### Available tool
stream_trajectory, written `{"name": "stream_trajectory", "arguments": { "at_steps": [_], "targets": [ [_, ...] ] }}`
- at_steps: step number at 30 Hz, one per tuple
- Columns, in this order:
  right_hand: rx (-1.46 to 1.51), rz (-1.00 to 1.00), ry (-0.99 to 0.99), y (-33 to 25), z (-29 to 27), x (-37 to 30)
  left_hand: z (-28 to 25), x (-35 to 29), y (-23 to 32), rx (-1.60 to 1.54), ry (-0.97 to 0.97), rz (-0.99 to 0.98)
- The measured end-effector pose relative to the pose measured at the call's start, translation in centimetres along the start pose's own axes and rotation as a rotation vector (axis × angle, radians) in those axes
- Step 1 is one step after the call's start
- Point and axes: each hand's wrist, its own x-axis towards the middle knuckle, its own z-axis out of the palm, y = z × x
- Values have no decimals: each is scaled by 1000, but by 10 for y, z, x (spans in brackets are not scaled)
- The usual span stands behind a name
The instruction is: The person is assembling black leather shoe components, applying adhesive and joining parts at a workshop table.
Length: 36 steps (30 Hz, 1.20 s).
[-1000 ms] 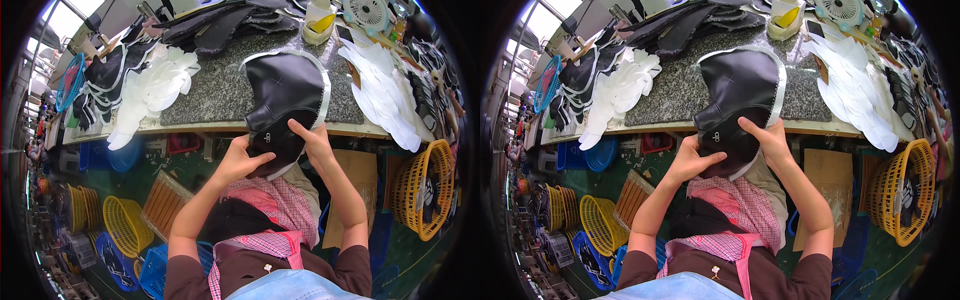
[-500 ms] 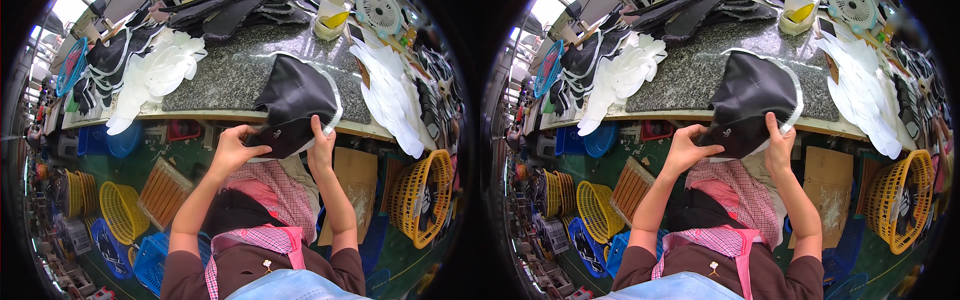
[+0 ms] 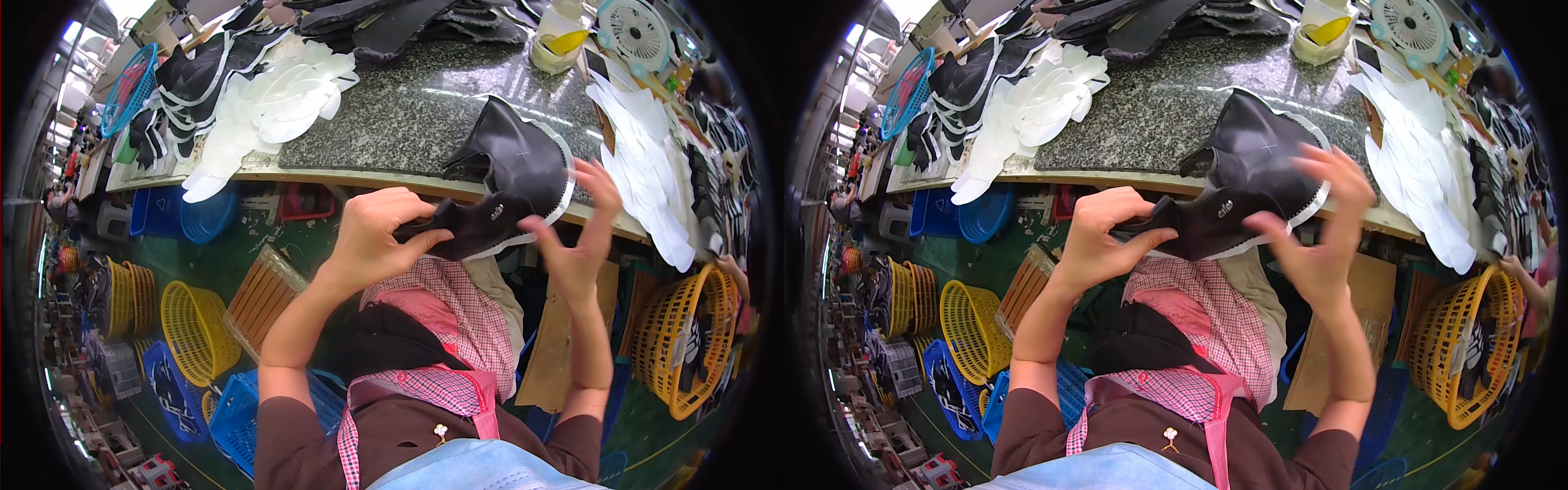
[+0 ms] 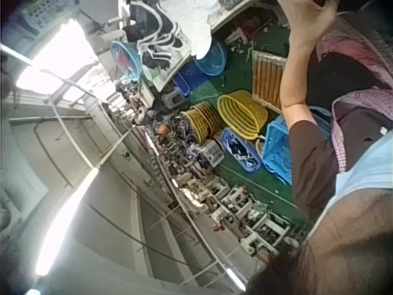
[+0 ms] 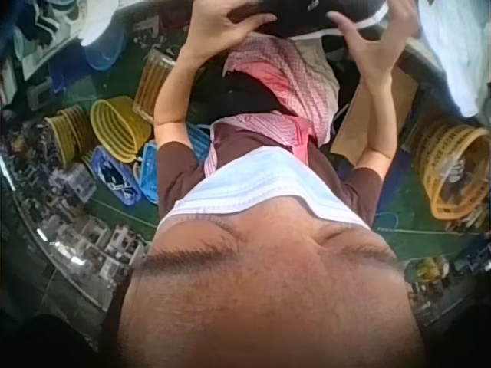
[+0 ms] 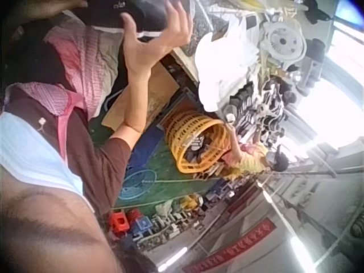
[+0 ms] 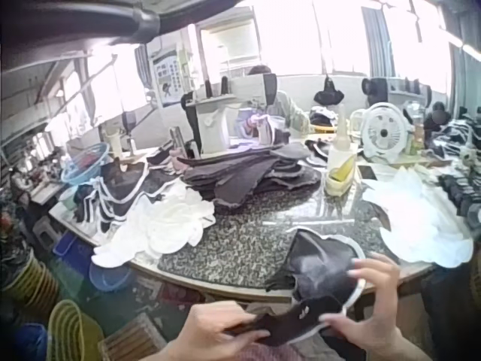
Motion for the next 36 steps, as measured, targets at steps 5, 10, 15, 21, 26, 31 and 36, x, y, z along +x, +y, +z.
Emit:
{"name": "stream_trajectory", "arguments": {
  "at_steps": [5, 10, 15, 21, 26, 31, 36],
  "targets": [
    [259, -445, -720, -27, 1, 68, -31, 9, 51, 135, -110, 233],
    [384, -321, -980, -60, -16, 89, -57, 3, 75, 30, -124, 149],
    [426, 55, -1199, -38, 11, 29, -22, -38, 37, -99, -321, -161],
    [704, 375, -1279, -8, 36, -67, 28, -91, -5, -599, -519, -602],
    [1212, 864, -1156, 17, 48, -123, 69, -125, -43, -889, -471, -504],
    [1014, 626, -1052, 27, 48, -117, 76, -119, -43, -902, -387, -629],
    [964, 675, -978, 8, 37, -97, 63, -102, -22, -641, -412, -732]
  ]
}}
